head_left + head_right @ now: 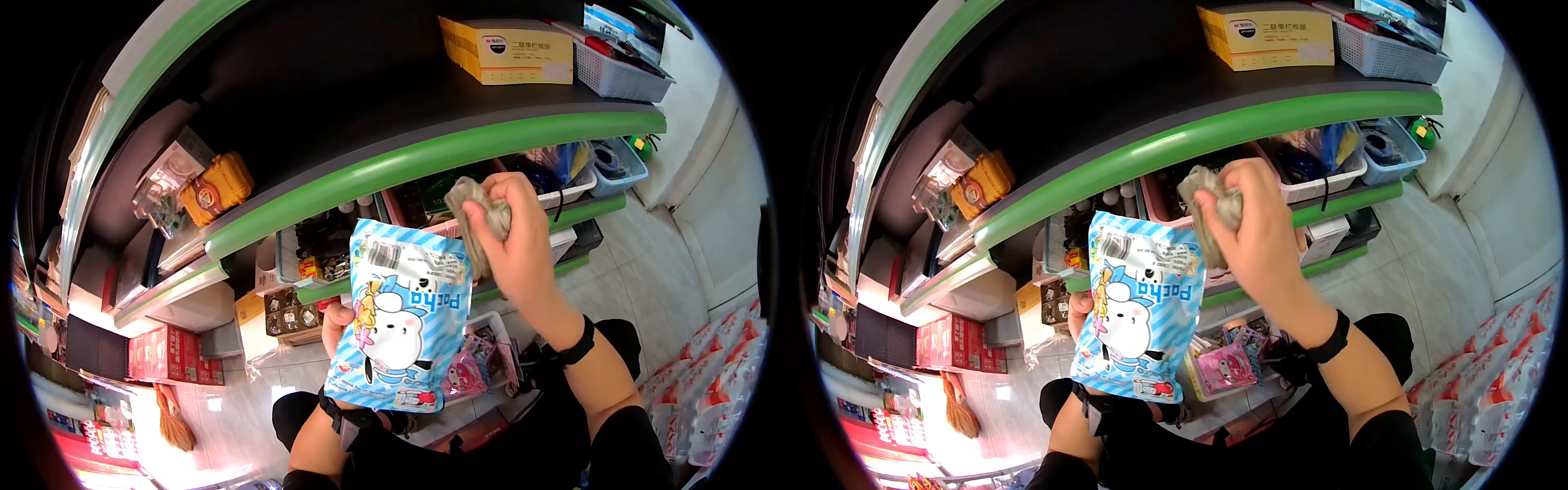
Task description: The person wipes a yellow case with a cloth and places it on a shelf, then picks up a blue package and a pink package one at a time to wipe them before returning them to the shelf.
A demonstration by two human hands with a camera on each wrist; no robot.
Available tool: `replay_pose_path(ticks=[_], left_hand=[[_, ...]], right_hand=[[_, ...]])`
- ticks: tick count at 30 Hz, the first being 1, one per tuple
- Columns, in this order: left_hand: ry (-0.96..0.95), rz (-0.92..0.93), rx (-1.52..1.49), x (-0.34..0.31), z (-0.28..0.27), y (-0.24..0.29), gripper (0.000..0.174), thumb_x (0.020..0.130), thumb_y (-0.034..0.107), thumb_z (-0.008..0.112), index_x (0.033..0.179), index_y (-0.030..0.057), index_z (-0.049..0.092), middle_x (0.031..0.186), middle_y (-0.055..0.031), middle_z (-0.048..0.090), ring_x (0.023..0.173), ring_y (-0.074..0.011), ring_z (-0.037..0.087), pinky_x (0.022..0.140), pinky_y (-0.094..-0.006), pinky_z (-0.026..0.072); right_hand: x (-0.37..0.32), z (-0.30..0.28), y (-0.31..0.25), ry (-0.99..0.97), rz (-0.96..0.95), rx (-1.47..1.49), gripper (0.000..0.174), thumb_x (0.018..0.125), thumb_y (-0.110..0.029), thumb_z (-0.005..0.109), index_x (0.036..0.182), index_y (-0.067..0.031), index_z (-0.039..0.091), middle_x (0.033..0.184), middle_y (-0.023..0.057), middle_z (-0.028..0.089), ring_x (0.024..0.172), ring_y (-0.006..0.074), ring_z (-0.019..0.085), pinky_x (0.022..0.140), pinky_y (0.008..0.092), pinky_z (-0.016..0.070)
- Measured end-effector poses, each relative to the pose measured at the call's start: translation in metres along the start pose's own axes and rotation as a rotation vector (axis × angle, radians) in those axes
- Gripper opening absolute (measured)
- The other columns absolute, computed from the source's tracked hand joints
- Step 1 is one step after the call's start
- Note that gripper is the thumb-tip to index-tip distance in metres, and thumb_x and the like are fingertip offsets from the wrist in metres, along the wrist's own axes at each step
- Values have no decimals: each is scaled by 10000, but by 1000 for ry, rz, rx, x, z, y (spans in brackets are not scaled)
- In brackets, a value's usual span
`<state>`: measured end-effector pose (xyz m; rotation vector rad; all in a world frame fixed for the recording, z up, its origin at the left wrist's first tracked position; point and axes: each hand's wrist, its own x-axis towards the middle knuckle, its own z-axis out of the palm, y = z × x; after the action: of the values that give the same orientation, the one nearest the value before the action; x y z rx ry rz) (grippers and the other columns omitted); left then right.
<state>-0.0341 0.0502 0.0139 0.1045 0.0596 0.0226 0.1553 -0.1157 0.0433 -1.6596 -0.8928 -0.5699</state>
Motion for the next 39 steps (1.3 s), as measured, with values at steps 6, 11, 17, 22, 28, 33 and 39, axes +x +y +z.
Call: replay_pose_path(ticks=[6,11,17,22,28,33,39], left_hand=[[83,239,181,4,-15,23,759,808,250,584,1503,-32,471,1458,-258,579,1271,-429,607,1141,-554,449],[-14,279,203,1,-10,20,737,819,263,570,1492,-25,482,1437,-244,599,1269,-415,612,1136,-538,458],[96,364,559,-4,-19,19,734,824,287,566,1468,-56,485,1416,-235,614,1264,-377,625,1124,-511,468],[160,133,1044,2,-2,9,499,899,22,771,1368,-5,601,1263,-90,713,1107,-191,688,967,-356,555],[161,185,1087,12,3,7,473,929,24,770,1370,19,599,1263,-63,703,1108,-165,672,966,-340,548],[159,243,907,15,-5,11,458,953,55,745,1382,29,588,1304,-75,691,1177,-199,659,1031,-373,520],[143,405,854,23,-8,-7,512,1011,75,679,1479,47,473,1432,-77,591,1309,-203,566,1094,-368,457]], right_hand=[[14,-22,-6,-69,758,872,333,1013,-354,693,998,-32,611,935,111,687,864,210,687,749,330,590],[-27,-4,-32,-386,797,900,464,966,-426,754,1084,-10,587,962,78,678,836,129,663,732,281,575],[-36,16,-35,-350,786,809,443,856,-287,895,983,-36,552,888,16,627,828,63,561,718,256,485],[-20,7,-18,-220,387,419,442,818,-234,907,921,-43,521,852,22,526,843,107,490,750,284,445],[-9,-3,-8,-214,414,411,409,843,-239,879,929,-41,532,880,33,542,871,117,494,781,291,443],[4,-17,1,-140,573,511,373,883,-275,844,967,-45,563,973,71,641,903,136,596,769,316,514],[-11,-13,-28,-262,233,368,391,911,-277,811,983,-12,533,1111,149,634,1079,240,627,937,359,506]])
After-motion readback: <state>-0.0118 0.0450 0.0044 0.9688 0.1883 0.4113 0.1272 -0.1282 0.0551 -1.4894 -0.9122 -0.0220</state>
